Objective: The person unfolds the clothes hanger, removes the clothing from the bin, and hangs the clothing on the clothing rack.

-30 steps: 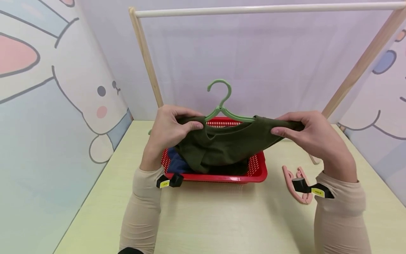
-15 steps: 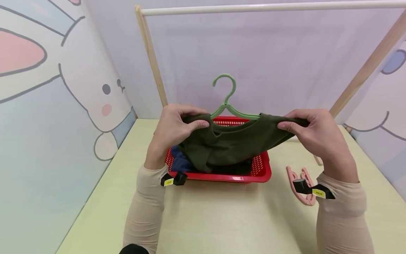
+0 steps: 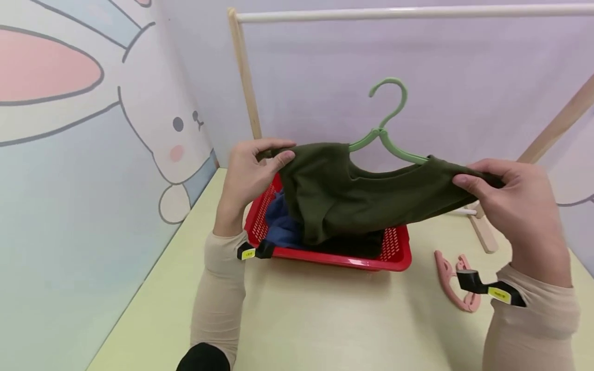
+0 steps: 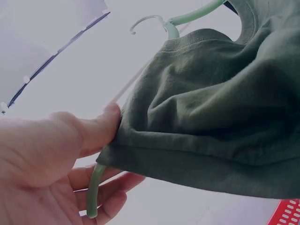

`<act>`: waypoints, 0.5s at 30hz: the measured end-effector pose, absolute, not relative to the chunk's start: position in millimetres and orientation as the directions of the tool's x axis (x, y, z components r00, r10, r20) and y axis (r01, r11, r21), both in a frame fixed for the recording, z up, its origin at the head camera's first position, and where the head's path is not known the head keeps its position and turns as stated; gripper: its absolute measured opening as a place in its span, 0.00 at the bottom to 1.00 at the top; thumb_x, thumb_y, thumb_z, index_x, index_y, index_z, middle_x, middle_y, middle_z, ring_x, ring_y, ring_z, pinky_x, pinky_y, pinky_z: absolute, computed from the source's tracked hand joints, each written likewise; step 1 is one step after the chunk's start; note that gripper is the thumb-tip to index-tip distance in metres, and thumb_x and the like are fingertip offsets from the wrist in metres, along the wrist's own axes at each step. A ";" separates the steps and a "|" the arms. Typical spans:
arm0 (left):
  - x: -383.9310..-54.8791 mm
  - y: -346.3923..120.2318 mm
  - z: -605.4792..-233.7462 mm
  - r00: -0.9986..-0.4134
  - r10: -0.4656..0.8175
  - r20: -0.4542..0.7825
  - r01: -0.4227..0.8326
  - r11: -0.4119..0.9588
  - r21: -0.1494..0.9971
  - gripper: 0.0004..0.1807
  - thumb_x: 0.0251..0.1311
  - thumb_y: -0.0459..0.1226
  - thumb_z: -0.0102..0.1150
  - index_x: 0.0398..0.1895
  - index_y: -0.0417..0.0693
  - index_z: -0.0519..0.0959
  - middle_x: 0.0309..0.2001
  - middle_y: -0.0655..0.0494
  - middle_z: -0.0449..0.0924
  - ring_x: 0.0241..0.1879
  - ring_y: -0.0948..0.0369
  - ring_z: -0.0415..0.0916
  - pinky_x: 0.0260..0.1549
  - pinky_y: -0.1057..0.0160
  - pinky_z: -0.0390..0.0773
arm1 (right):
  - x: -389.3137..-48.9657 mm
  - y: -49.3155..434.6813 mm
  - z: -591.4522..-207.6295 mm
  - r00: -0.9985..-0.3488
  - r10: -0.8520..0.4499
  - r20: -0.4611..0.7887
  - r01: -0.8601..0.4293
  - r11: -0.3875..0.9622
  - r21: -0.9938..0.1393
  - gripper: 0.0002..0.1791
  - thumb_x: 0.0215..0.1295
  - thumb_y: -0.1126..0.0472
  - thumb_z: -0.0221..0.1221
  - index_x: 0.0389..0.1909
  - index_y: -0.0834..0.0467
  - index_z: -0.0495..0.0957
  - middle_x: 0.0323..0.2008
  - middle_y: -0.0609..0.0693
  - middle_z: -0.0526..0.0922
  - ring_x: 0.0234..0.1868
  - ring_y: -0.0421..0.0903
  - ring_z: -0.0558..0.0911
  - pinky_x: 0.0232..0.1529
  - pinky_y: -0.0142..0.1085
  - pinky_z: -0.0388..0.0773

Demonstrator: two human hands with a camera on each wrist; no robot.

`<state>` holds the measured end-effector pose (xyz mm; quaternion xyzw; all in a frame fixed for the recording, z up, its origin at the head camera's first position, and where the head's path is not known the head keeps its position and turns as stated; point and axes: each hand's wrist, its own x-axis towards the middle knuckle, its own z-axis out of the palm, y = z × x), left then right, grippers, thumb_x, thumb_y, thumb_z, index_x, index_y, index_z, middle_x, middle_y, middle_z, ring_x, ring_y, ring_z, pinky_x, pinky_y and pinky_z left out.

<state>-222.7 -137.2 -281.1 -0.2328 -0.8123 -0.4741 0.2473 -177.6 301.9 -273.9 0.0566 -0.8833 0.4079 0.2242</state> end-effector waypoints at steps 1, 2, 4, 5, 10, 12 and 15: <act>-224.0 -135.5 -281.0 -0.766 0.139 0.627 0.618 0.424 0.662 0.12 0.73 0.39 0.75 0.55 0.47 0.94 0.51 0.52 0.93 0.43 0.63 0.83 0.33 0.64 0.76 | -177.1 304.0 -273.0 -0.893 0.086 0.442 -0.280 0.661 -0.696 0.06 0.71 0.59 0.77 0.39 0.57 0.92 0.22 0.29 0.84 0.26 0.33 0.74 0.23 0.29 0.66; -225.3 -133.5 -281.0 -0.764 0.132 0.631 0.622 0.413 0.665 0.11 0.73 0.38 0.75 0.55 0.46 0.94 0.50 0.52 0.93 0.43 0.62 0.84 0.36 0.64 0.79 | -176.3 306.0 -272.2 -0.895 0.089 0.437 -0.276 0.660 -0.699 0.05 0.71 0.58 0.77 0.39 0.56 0.93 0.22 0.29 0.84 0.26 0.33 0.74 0.23 0.29 0.65; -227.8 -128.9 -281.0 -0.759 0.126 0.638 0.628 0.398 0.669 0.10 0.73 0.36 0.74 0.53 0.45 0.94 0.48 0.52 0.93 0.41 0.60 0.84 0.38 0.61 0.82 | -174.8 310.1 -271.1 -0.897 0.098 0.431 -0.265 0.663 -0.701 0.03 0.71 0.58 0.76 0.38 0.52 0.93 0.23 0.26 0.84 0.27 0.31 0.74 0.23 0.29 0.65; -229.8 -126.1 -281.0 -0.756 0.128 0.641 0.633 0.391 0.668 0.10 0.73 0.36 0.74 0.52 0.45 0.94 0.47 0.52 0.93 0.40 0.59 0.84 0.39 0.61 0.82 | -174.1 312.0 -271.0 -0.897 0.105 0.429 -0.265 0.649 -0.713 0.02 0.71 0.58 0.76 0.38 0.51 0.93 0.23 0.26 0.84 0.27 0.31 0.75 0.23 0.28 0.65; -242.1 -106.9 -278.6 -0.751 0.181 0.635 0.654 0.336 0.678 0.09 0.74 0.36 0.73 0.52 0.43 0.93 0.46 0.50 0.93 0.40 0.58 0.84 0.43 0.62 0.83 | -163.2 325.9 -273.3 -0.879 0.167 0.446 -0.287 0.562 -0.776 0.09 0.72 0.66 0.74 0.35 0.47 0.93 0.23 0.27 0.85 0.26 0.29 0.75 0.26 0.25 0.65; -243.6 -103.8 -277.4 -0.752 0.190 0.631 0.655 0.322 0.684 0.09 0.74 0.36 0.73 0.52 0.42 0.93 0.47 0.50 0.93 0.41 0.57 0.84 0.45 0.62 0.84 | -161.5 327.8 -274.4 -0.871 0.178 0.458 -0.299 0.547 -0.782 0.11 0.71 0.68 0.74 0.34 0.47 0.93 0.22 0.28 0.84 0.26 0.29 0.75 0.26 0.24 0.65; -242.1 -105.0 -276.5 -0.764 0.182 0.619 0.641 0.322 0.697 0.09 0.74 0.35 0.73 0.51 0.42 0.93 0.46 0.49 0.92 0.42 0.57 0.84 0.46 0.63 0.84 | -160.3 327.4 -274.9 -0.871 0.192 0.453 -0.284 0.554 -0.782 0.09 0.72 0.67 0.74 0.35 0.49 0.93 0.21 0.29 0.84 0.27 0.31 0.73 0.25 0.28 0.62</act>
